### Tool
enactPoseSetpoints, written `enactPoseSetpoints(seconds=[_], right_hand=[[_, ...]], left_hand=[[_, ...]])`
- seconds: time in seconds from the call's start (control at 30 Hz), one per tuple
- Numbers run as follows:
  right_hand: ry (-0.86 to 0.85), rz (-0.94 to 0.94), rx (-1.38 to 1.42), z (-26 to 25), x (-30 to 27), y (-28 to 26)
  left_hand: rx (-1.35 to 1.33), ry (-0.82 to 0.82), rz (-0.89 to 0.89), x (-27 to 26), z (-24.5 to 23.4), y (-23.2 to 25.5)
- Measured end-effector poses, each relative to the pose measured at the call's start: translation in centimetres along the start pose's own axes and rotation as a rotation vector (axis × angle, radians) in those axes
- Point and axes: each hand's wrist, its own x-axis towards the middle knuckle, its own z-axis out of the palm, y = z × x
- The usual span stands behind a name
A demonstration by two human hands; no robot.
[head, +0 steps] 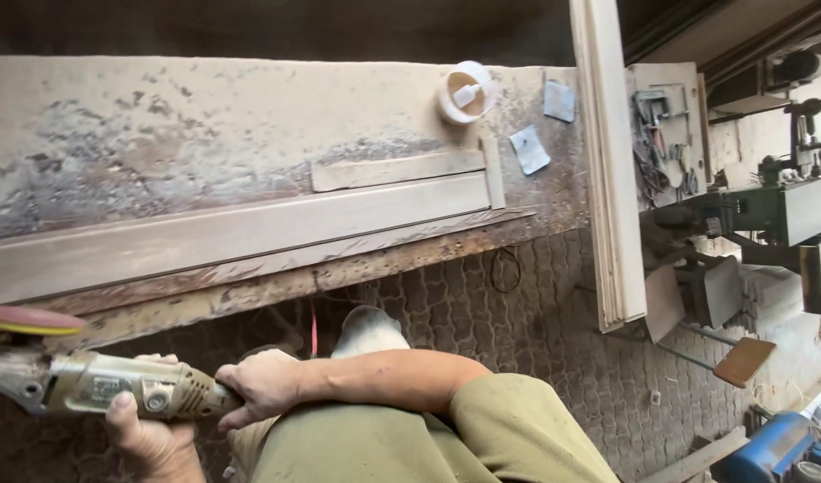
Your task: The recorder uses a power sander to smooth a wooden board, then applies glue or wood filler to cracks and sands them manually.
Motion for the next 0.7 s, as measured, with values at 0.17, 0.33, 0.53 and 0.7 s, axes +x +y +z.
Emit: enactPoseSetpoints(seconds=[0.17, 0.33, 0.53, 0.7], right_hand=[[0.022, -0.035, -0.048, -0.9, -5.6, 4.8], [0.057, -0.037, 0.256, -5.2, -13.8, 8.7], [0.118, 0.066, 0.516, -6.8, -25.3, 15.0], [0.872, 0.481, 0.670, -1.6, -31.4, 26.8]], left_hand=[[-0.144, -0.290, -0.109, -1.4, -1.9, -5.1], [-0.074, -0.642, -0.123, -4.7, 9.0, -5.7], [0.074, -1.007, -0.464, -7.1, 23.7, -11.1], [1.438, -0.916, 0.000, 3.6, 27.9, -15.8]])
